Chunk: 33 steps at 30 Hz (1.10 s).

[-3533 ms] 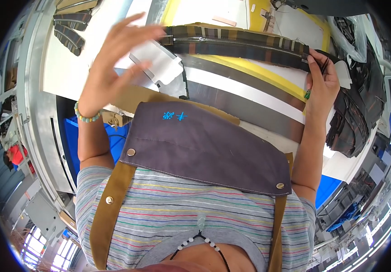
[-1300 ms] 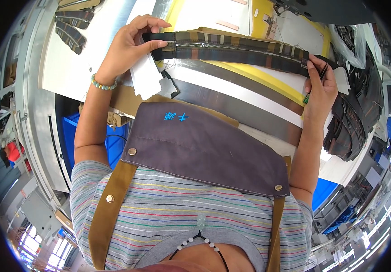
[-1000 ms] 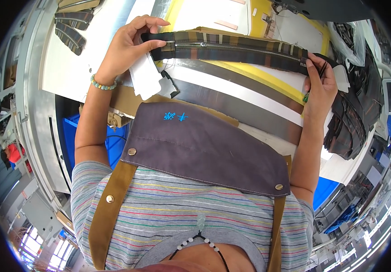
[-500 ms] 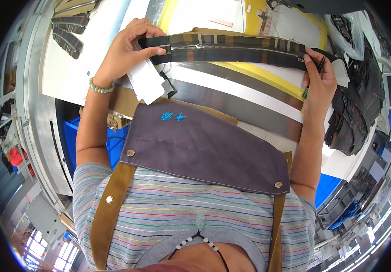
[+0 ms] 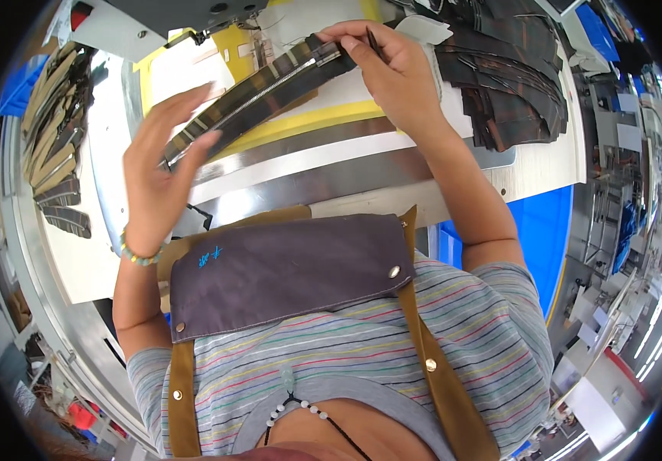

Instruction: The recorder is aligning and sewing a zipper onto leather pieces for a bag or accessory.

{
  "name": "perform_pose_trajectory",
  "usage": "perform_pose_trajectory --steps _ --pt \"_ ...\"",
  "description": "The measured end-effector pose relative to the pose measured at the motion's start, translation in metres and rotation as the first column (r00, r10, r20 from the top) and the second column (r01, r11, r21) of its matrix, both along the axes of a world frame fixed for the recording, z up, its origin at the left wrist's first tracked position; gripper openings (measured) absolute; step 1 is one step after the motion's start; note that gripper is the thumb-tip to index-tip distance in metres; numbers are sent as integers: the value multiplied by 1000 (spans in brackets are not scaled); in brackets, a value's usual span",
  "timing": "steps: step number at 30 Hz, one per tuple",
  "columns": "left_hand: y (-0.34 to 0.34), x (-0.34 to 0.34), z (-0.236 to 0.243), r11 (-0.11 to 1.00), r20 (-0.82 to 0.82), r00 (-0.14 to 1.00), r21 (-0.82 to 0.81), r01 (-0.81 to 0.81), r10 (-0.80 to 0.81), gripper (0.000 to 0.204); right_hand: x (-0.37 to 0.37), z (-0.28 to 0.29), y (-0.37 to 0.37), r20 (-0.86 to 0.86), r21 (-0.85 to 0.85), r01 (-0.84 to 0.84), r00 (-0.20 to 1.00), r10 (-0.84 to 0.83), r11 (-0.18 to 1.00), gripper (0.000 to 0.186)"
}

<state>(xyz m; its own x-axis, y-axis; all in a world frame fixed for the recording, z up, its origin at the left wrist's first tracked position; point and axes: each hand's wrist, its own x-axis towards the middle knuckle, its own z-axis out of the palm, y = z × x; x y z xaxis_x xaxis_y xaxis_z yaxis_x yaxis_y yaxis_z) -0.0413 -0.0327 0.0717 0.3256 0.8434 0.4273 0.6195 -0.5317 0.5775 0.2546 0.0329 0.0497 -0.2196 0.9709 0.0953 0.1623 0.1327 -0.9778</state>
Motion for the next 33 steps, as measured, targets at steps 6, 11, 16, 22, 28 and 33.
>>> perform_pose_trajectory --steps 6,11,16,22,28,33 --pt "37 97 -23 993 -44 992 15 116 -116 46 1 16 -17 297 328 -76 955 -26 942 20" --pt "49 115 -27 686 283 924 -620 382 -258 38 16 28 -9 688 461 -186 692 -217 868 13" --pt "47 117 -56 334 851 476 -524 783 220 31 35 18 19 506 623 -8 766 -395 782 20" --pt "42 118 -68 545 804 475 -593 592 359 23 46 9 -26 543 579 104 690 -478 809 31" --pt "44 118 -67 557 785 437 -619 554 438 17 15 7 -73 403 99 136 900 -165 986 32" --pt "44 120 -67 573 777 516 -621 534 361 18 2 -24 -69 405 372 167 856 -322 913 27"
